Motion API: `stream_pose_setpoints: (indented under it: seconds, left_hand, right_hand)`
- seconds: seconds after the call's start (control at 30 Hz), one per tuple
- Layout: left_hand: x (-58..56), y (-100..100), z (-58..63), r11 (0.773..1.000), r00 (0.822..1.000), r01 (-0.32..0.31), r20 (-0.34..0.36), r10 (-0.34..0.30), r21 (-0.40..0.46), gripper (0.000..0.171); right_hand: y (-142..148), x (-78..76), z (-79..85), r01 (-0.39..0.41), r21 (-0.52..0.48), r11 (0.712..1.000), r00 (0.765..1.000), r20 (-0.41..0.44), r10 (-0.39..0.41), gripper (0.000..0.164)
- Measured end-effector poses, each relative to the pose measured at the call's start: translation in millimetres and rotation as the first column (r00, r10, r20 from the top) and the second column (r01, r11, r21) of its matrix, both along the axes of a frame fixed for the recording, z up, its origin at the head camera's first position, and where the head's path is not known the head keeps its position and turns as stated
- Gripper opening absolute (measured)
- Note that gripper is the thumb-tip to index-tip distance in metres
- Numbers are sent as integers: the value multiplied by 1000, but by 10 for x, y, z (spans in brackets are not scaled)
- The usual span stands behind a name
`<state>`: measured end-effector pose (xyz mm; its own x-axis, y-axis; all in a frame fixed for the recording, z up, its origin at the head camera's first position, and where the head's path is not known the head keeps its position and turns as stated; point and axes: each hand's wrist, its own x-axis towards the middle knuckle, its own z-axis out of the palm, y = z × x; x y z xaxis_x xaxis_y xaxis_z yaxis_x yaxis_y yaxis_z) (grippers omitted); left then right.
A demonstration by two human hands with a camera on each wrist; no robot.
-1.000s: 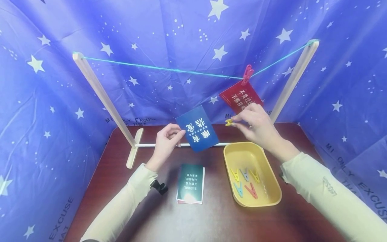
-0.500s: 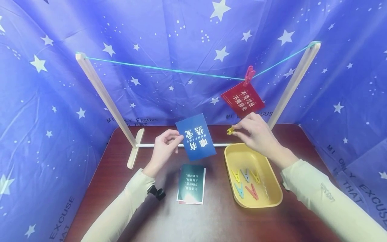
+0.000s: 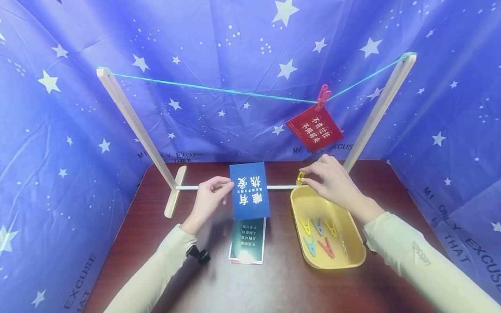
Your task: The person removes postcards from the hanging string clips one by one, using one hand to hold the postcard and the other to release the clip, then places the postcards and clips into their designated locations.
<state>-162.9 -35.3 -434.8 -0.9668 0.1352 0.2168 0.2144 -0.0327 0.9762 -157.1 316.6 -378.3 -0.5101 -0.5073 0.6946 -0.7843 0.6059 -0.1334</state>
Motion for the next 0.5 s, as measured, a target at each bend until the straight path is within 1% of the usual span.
stream_pose_setpoints:
  seconds: [0.13,0.17,0.27,0.3,0.33,0.4,0.5]
  left_hand:
    - [21,-32,-56,1000,1000,-4,29,5,-14,15]
    - [29,-39,-66,1000,999,-4,38,5,-17,16]
    - [38,-60,-116,1000,998,-6,65,8,-25,17]
    - [41,-66,-135,999,997,-6,72,8,-32,17]
    - [45,-73,-152,999,997,-6,77,9,-40,17]
    - [46,-83,-189,998,996,-3,86,8,-60,17]
    - [53,-92,-227,996,995,7,98,1,-90,17]
  right_hand:
    - [17,-2,-57,15,13,1000,999,36,-16,59]
    - [19,4,-66,17,15,1000,999,49,-18,54]
    - [23,12,-95,25,20,999,996,83,-26,31]
    - [23,13,-104,25,22,999,995,91,-27,27]
    - [24,12,-114,28,23,999,995,97,-30,28]
    - [24,9,-134,38,26,999,994,103,-40,37]
    - [29,5,-168,52,26,998,992,110,-55,40]
